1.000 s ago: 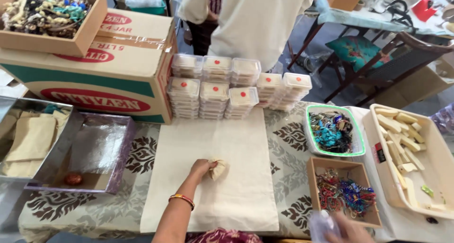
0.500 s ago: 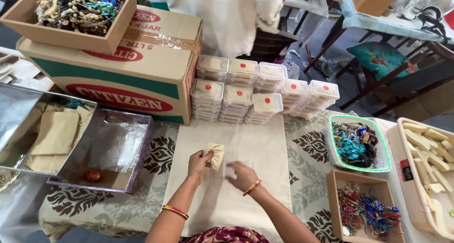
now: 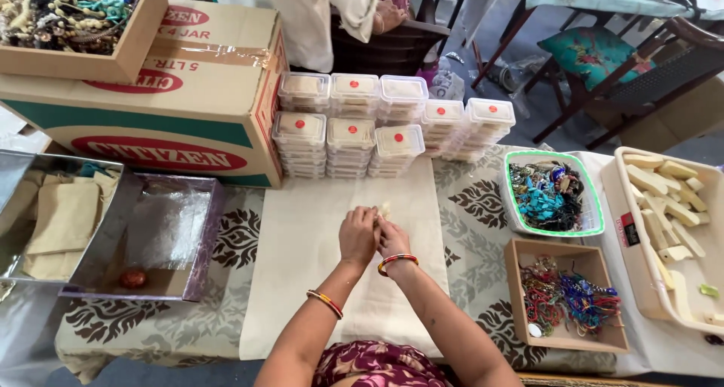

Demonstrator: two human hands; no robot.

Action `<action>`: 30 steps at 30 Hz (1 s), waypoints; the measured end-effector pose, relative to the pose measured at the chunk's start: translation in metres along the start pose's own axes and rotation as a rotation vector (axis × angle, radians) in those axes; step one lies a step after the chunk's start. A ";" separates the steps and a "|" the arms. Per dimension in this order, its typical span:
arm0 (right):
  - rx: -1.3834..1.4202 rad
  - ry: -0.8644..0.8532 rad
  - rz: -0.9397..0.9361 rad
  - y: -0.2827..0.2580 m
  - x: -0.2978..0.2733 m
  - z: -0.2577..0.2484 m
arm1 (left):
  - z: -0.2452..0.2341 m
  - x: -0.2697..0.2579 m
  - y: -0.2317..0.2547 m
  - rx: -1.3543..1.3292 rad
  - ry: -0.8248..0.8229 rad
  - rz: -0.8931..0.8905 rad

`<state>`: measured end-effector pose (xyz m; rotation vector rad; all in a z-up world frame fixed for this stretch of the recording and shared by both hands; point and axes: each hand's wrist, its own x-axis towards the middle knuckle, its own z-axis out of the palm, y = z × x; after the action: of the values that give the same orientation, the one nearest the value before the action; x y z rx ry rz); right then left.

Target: The person picks up beaded necklaces from a basket, places them into small plastic bags, then into cloth pouches, and finally into small plastic containers. They repeat this process for multiple necklaces, stacking the sealed containers on the table.

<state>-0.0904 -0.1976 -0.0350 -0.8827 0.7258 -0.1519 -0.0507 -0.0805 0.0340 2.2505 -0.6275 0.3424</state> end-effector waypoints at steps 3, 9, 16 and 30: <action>0.073 0.078 0.009 -0.005 -0.005 -0.015 | 0.001 -0.022 0.011 0.017 -0.035 0.182; 0.095 0.117 -0.024 -0.003 0.005 -0.033 | -0.015 -0.044 -0.006 -0.098 -0.186 0.384; -0.183 0.176 -0.265 -0.032 0.021 -0.046 | -0.062 -0.032 -0.055 -0.169 -0.278 0.137; -1.466 0.050 -1.039 -0.057 -0.036 -0.024 | 0.007 -0.033 -0.114 -0.339 -0.469 -0.196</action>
<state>-0.1229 -0.2352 0.0167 -2.6297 0.2462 -0.5932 -0.0174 -0.0075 -0.0540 2.0421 -0.6369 -0.3761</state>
